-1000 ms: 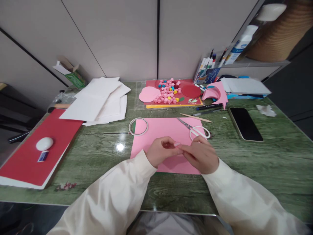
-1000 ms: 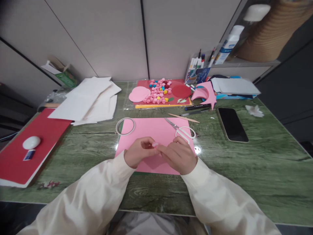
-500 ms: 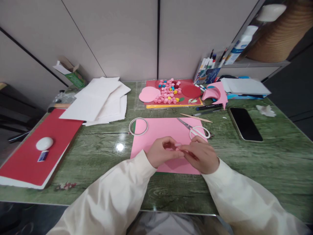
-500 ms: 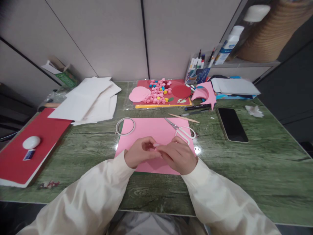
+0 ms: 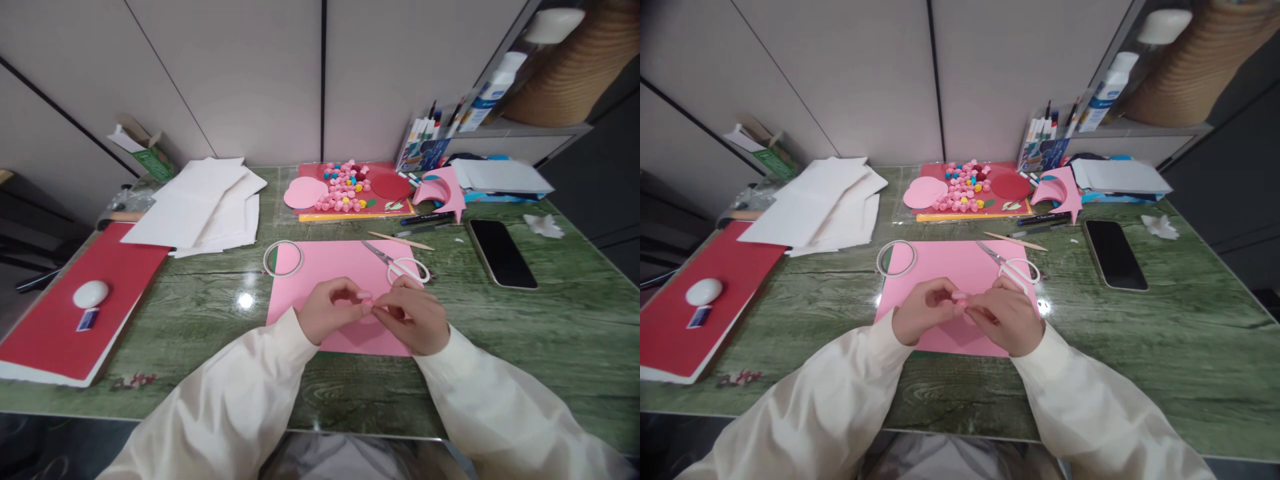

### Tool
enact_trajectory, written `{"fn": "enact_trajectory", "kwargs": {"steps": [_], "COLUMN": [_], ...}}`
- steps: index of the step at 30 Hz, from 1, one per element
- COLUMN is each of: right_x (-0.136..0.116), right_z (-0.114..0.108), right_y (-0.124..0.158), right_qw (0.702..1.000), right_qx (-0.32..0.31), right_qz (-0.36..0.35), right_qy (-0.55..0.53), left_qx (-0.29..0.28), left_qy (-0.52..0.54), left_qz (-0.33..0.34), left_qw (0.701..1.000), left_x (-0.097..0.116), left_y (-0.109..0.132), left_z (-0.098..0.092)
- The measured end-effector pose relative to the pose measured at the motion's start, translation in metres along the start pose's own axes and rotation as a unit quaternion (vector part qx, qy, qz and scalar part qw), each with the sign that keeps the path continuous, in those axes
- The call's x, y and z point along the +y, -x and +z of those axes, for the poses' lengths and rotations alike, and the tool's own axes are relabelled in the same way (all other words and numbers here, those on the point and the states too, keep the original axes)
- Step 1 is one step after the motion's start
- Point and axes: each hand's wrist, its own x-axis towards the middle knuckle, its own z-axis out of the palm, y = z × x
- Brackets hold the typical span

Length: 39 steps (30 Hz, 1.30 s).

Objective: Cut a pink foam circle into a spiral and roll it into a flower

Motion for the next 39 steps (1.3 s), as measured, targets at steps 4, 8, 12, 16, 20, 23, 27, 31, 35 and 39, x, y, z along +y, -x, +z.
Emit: {"fn": "enact_trajectory", "kwargs": {"steps": [4,8,12,16,20,23,27,31,35,39], "right_x": [-0.002,-0.003,-0.002,0.0,0.0,0.0,0.0,0.002,0.004,0.005], "right_z": [0.001,-0.002,-0.005,-0.007,-0.008,-0.007,-0.007,-0.007,-0.007,-0.007], "right_y": [0.0,-0.001,-0.005,-0.011,-0.014,-0.014,-0.014,-0.013,-0.012,-0.012], "right_qw": [0.999,0.987,0.976,0.966,0.943,0.932,0.929,0.934,0.942,0.946], "right_qx": [0.0,-0.05,-0.029,-0.076,-0.121,-0.116,-0.122,-0.124,-0.125,-0.125], "right_qz": [0.048,0.141,0.178,0.158,0.196,0.229,0.24,0.233,0.213,0.202], "right_qy": [-0.013,-0.06,-0.125,-0.191,-0.241,-0.255,-0.253,-0.24,-0.228,-0.22], "left_qx": [0.008,0.004,-0.005,-0.034,-0.052,-0.051,-0.045,-0.047,-0.053,-0.046], "left_qy": [0.002,0.019,0.007,0.015,0.03,0.032,0.012,0.014,0.03,0.016], "left_qz": [-0.002,-0.035,-0.044,-0.048,-0.049,-0.047,-0.041,-0.044,-0.049,-0.051], "left_qw": [1.0,0.999,0.999,0.998,0.997,0.997,0.998,0.998,0.997,0.998], "left_x": [-0.003,-0.008,-0.011,-0.015,-0.018,-0.017,-0.017,-0.016,-0.015,-0.015], "left_y": [0.0,-0.004,-0.007,-0.007,-0.007,-0.006,-0.006,-0.006,-0.006,-0.006], "left_z": [-0.001,-0.007,-0.011,-0.012,-0.012,-0.012,-0.011,-0.011,-0.011,-0.011]}}
